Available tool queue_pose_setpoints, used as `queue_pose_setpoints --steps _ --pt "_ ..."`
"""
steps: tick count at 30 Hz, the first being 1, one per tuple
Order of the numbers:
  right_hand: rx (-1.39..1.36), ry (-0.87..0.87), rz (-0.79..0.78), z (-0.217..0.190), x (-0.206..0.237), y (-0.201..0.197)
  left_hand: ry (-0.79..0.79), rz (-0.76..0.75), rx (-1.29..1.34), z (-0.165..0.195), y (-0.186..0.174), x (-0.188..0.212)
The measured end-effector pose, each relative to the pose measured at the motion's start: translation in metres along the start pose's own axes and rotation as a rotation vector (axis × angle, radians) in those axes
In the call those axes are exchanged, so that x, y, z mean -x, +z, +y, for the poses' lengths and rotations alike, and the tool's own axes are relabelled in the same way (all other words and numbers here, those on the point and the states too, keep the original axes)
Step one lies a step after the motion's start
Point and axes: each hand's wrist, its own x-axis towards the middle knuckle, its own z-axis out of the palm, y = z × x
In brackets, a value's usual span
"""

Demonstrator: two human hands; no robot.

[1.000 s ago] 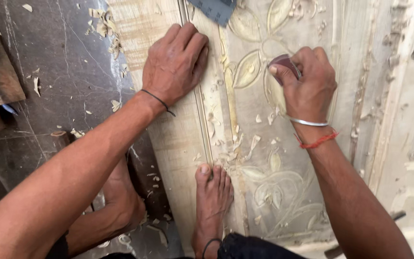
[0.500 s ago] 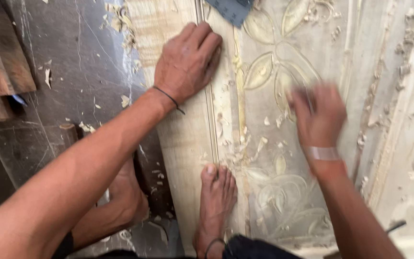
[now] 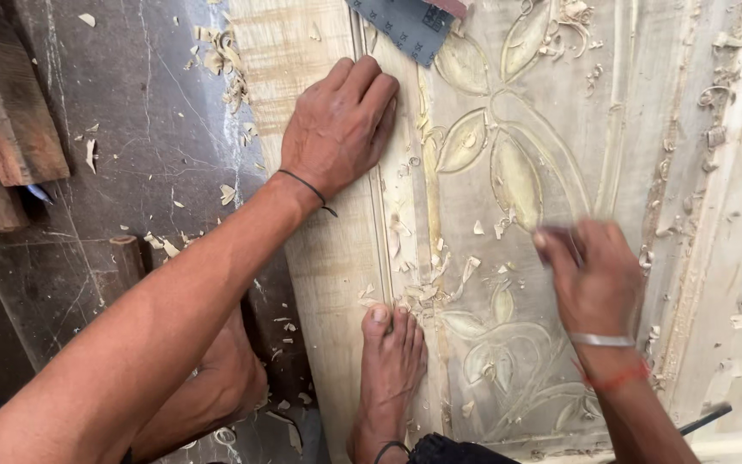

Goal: The person sands a carved wooden door panel, rubbing a sanding block by hand over the raised floral carvings and recessed areas, brushing shavings aside with the hand, and working over different sections of the panel.

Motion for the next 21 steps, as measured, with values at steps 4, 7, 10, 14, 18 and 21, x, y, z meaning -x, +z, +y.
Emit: queue_pose_setpoints --steps 4,7,10,14,18,21 --pt "-0.101 0.150 0.078 0.044 0.025 -0.007 0.009 0.028 0.013 0.003 -0.001 0.000" --pt "-0.329 0.126 0.178 0.049 0.007 -0.003 0.006 0.015 -0.009 0.005 -0.003 -0.001" --pt "-0.404 -0.003 0.206 0.026 -0.013 0.001 -0.004 -0.005 -0.008 0.007 -0.004 -0.003" --pt "-0.084 -0.149 0.217 0.009 -0.005 0.010 -0.012 -0.014 -0.023 0.008 -0.005 -0.003" --pt "-0.085 -0.043 0.137 0.019 0.019 0.014 -0.017 -0.021 -0.037 0.005 -0.002 0.000" --pt "-0.152 0.032 0.125 0.021 0.008 0.018 -0.023 -0.038 -0.020 0.004 -0.001 0.000"
